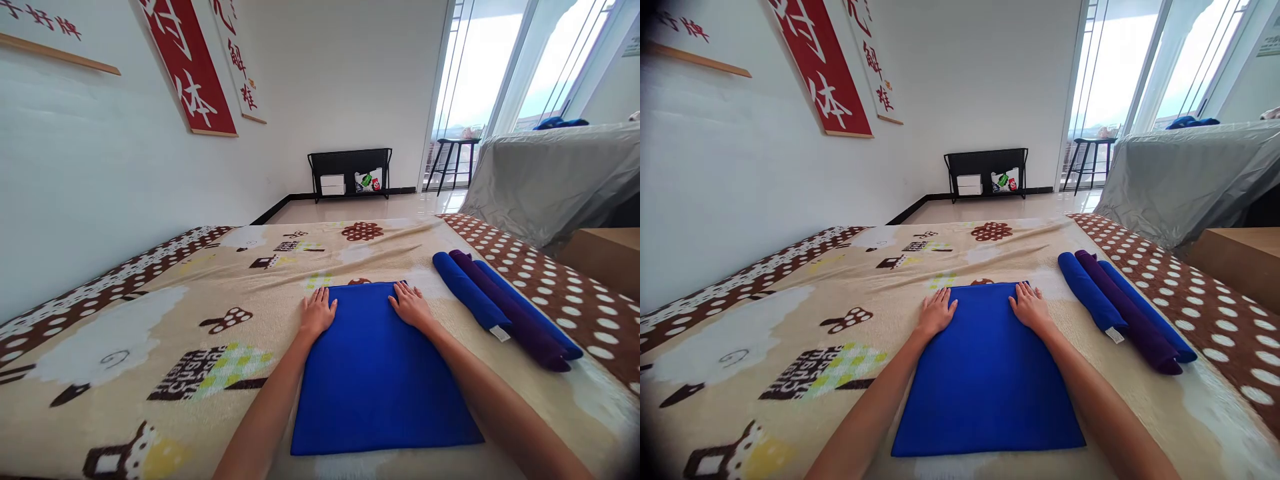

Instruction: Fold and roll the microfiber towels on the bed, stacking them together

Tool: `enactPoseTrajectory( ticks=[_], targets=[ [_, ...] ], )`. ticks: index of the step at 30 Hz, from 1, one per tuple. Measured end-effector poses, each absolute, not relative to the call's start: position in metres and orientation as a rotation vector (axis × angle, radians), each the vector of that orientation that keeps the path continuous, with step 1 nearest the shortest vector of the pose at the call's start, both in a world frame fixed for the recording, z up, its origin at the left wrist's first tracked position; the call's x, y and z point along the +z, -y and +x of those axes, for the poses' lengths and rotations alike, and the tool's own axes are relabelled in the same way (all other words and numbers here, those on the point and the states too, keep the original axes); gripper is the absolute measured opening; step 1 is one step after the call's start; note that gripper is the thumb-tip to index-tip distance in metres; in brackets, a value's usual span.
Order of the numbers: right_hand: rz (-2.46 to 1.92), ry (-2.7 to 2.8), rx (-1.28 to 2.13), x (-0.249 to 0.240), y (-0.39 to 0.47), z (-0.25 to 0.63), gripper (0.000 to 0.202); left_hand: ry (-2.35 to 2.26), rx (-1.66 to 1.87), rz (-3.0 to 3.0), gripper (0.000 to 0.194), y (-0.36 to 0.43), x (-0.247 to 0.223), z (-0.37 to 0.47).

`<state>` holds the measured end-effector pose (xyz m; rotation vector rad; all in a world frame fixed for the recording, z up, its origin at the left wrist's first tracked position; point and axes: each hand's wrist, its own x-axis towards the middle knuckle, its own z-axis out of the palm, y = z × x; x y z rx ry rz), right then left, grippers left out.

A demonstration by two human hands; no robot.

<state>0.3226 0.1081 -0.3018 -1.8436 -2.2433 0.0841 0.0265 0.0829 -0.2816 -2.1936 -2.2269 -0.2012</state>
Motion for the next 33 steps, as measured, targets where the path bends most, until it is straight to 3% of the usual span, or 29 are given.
enactPoseTrajectory(
  ticks=[10, 22, 33],
  targets=[
    [-1.585, 2.354, 0.112, -0.293, -0.103, 0.229, 0.053, 2.047, -0.238, -2.380, 0.056, -0.096, -0.284, 0.100],
    [-1.854, 2.102, 0.075, -0.299, -0.097, 0.303, 0.057, 2.283, -0.310, -2.143, 0.063, -0.077, -0.288, 0.041],
    [-1.554, 2.321, -0.006, -0.291, -0.024, 0.254, 0.047, 1.863, -0.276, -2.475, 0.057, -0.002, -0.285, 0.122]
  ],
)
